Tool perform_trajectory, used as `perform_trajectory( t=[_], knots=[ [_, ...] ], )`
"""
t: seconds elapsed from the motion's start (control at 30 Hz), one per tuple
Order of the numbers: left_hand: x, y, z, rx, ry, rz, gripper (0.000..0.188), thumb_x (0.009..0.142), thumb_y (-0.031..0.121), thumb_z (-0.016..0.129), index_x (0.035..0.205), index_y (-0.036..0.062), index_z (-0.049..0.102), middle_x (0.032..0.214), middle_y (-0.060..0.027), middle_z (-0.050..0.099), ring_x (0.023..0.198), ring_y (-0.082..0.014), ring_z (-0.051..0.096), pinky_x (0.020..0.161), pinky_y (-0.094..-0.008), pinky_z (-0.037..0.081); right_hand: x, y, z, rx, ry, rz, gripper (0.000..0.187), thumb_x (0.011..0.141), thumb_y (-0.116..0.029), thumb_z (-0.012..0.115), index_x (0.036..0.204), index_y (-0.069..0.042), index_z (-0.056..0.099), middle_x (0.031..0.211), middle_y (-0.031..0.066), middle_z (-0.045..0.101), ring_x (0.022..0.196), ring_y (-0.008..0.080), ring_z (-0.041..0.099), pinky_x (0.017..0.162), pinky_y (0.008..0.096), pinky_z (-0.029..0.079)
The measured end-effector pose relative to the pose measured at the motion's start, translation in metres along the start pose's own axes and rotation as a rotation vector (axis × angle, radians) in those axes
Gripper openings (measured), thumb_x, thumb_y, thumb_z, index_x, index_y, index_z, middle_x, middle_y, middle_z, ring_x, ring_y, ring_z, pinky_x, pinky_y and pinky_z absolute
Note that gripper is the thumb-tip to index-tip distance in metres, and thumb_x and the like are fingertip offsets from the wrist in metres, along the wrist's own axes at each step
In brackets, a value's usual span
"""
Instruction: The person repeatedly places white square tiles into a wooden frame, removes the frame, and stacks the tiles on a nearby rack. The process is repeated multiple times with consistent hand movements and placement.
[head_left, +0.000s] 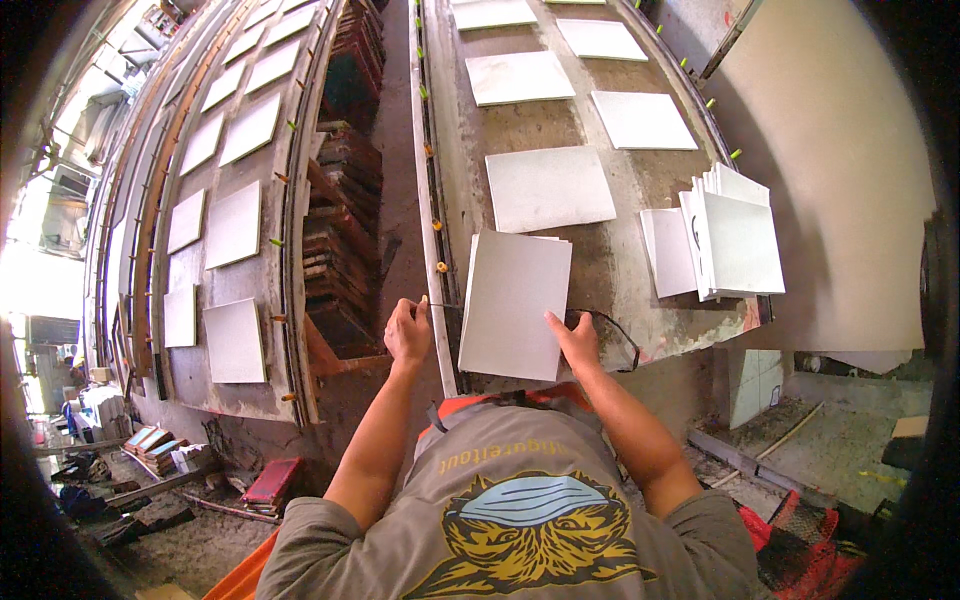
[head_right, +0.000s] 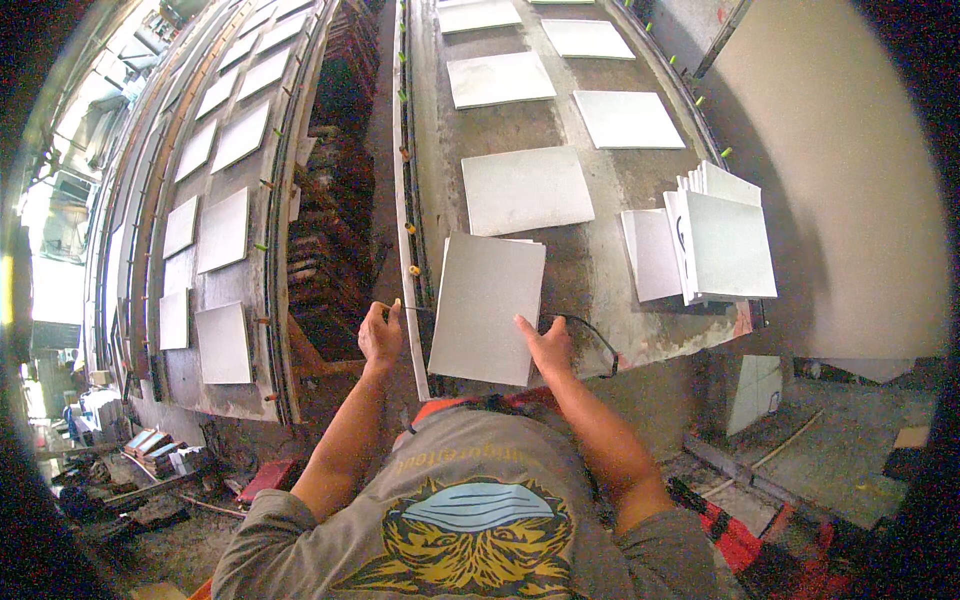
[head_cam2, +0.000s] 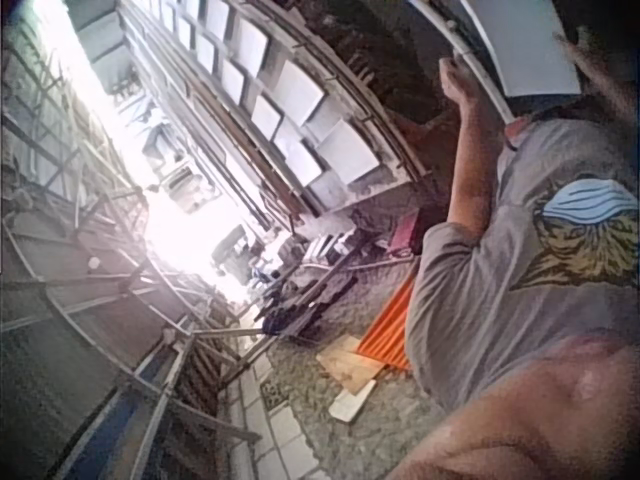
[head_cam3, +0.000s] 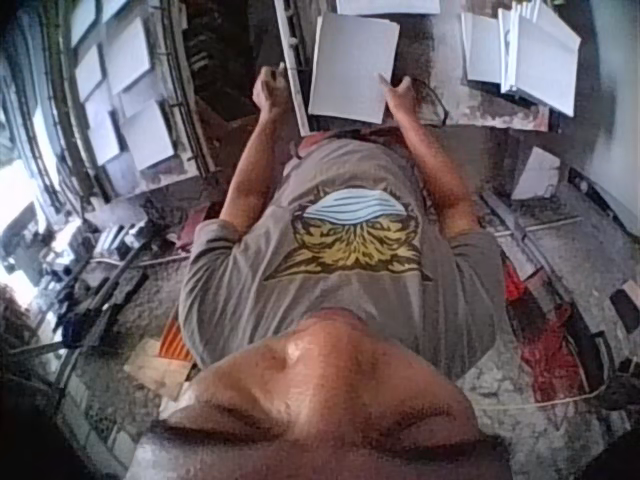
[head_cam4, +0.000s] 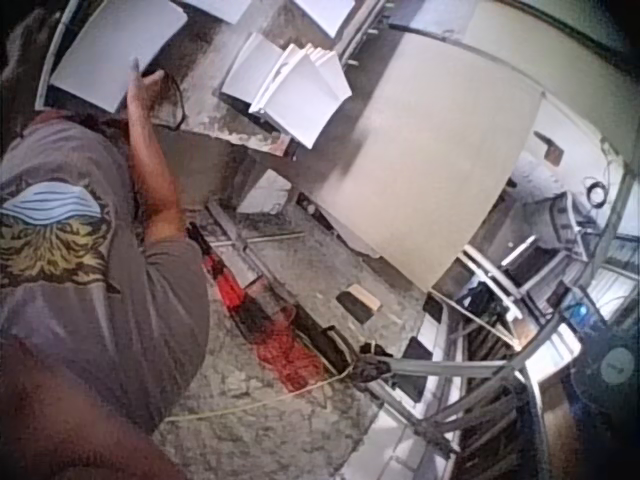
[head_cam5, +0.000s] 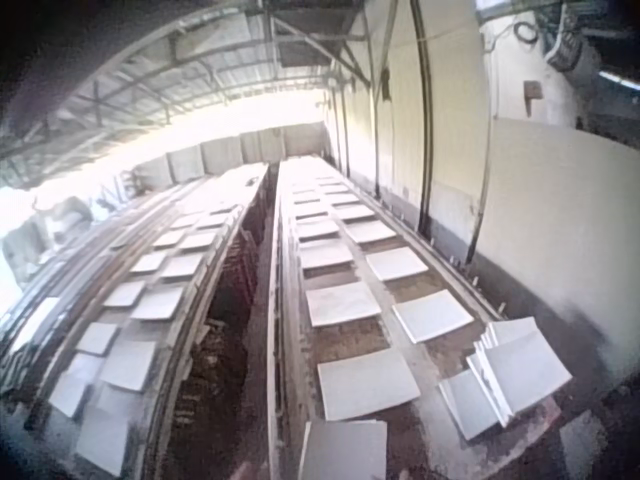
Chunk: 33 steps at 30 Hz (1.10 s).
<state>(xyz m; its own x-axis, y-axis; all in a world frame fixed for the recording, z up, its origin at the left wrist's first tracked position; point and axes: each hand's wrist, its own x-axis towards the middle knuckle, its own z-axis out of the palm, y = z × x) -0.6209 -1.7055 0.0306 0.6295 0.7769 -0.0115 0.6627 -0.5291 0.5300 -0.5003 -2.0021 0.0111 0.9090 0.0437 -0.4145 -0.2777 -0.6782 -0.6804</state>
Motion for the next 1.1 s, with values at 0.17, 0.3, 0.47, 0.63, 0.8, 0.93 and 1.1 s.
perform_trajectory(
  t=[0.17,0.3,0.47,0.63,0.8,0.93,1.1],
  knots=[
    [-0.005,-0.014,0.004,-0.058,-0.073,-0.032,0.037,0.098,0.041,0.063,0.09,0.0047,0.064,0.087,-0.0193,0.07,0.086,-0.0416,0.067,0.072,-0.0512,0.05,0.011,-0.008,0.024,0.279,-0.062,0.213,0.086,0.067,-0.048,0.09,0.12,0.01,0.056,0.116,0.0264,0.067,0.106,0.0357,0.067,0.093,0.0455,0.052],
    [-0.01,-0.018,0.008,-0.104,-0.093,-0.067,0.041,0.098,0.044,0.063,0.09,0.004,0.064,0.085,-0.0202,0.07,0.085,-0.0421,0.067,0.072,-0.0505,0.05,0.025,-0.002,0.029,0.626,-0.292,0.275,0.068,0.069,-0.031,0.091,0.114,0.01,0.062,0.107,0.0205,0.07,0.095,0.0289,0.07,0.086,0.0412,0.055],
    [-0.01,-0.022,0.01,-0.184,-0.048,-0.057,0.041,0.098,0.044,0.063,0.088,0.004,0.064,0.079,-0.0204,0.069,0.079,-0.0428,0.067,0.068,-0.0494,0.05,0.007,-0.039,0.004,0.748,-0.358,0.145,0.065,0.073,-0.018,0.089,0.122,0.01,0.057,0.112,0.0202,0.068,0.098,0.0275,0.069,0.087,0.0413,0.056],
    [-0.003,-0.009,-0.009,-0.157,-0.009,-0.084,0.041,0.098,0.043,0.064,0.088,0.0036,0.063,0.079,-0.0209,0.068,0.079,-0.0424,0.067,0.068,-0.0486,0.05,0.023,-0.032,-0.041,0.711,-0.365,0.05,0.082,0.067,-0.023,0.092,0.131,0.005,0.049,0.113,0.0178,0.068,0.098,0.0297,0.068,0.089,0.0423,0.055],
    [0.007,-0.02,-0.021,-0.176,0.079,-0.145,0.041,0.099,0.044,0.063,0.09,0.0039,0.064,0.081,-0.0215,0.068,0.08,-0.0408,0.068,0.07,-0.0484,0.05,0.025,-0.029,-0.048,0.64,-0.481,0.008,0.082,0.067,-0.024,0.092,0.131,0.003,0.049,0.115,0.0177,0.066,0.099,0.0288,0.067,0.089,0.042,0.055],
    [0.008,-0.023,-0.033,-0.165,0.076,-0.168,0.041,0.099,0.044,0.063,0.091,0.004,0.064,0.081,-0.0214,0.068,0.08,-0.041,0.067,0.07,-0.0483,0.049,0.01,-0.035,-0.026,0.592,-0.493,0.037,0.072,0.069,-0.021,0.089,0.126,0.001,0.052,0.112,0.0172,0.065,0.101,0.0275,0.066,0.089,0.0408,0.055],
    [0.006,-0.034,-0.033,-0.157,0.138,-0.149,0.041,0.099,0.044,0.062,0.089,0.0042,0.063,0.082,-0.022,0.068,0.081,-0.0431,0.067,0.07,-0.0498,0.049,0.006,-0.018,-0.008,0.552,-0.432,0.045,0.075,0.07,-0.021,0.089,0.126,0.005,0.047,0.113,0.0199,0.064,0.099,0.0287,0.067,0.088,0.0408,0.056]
  ],
)
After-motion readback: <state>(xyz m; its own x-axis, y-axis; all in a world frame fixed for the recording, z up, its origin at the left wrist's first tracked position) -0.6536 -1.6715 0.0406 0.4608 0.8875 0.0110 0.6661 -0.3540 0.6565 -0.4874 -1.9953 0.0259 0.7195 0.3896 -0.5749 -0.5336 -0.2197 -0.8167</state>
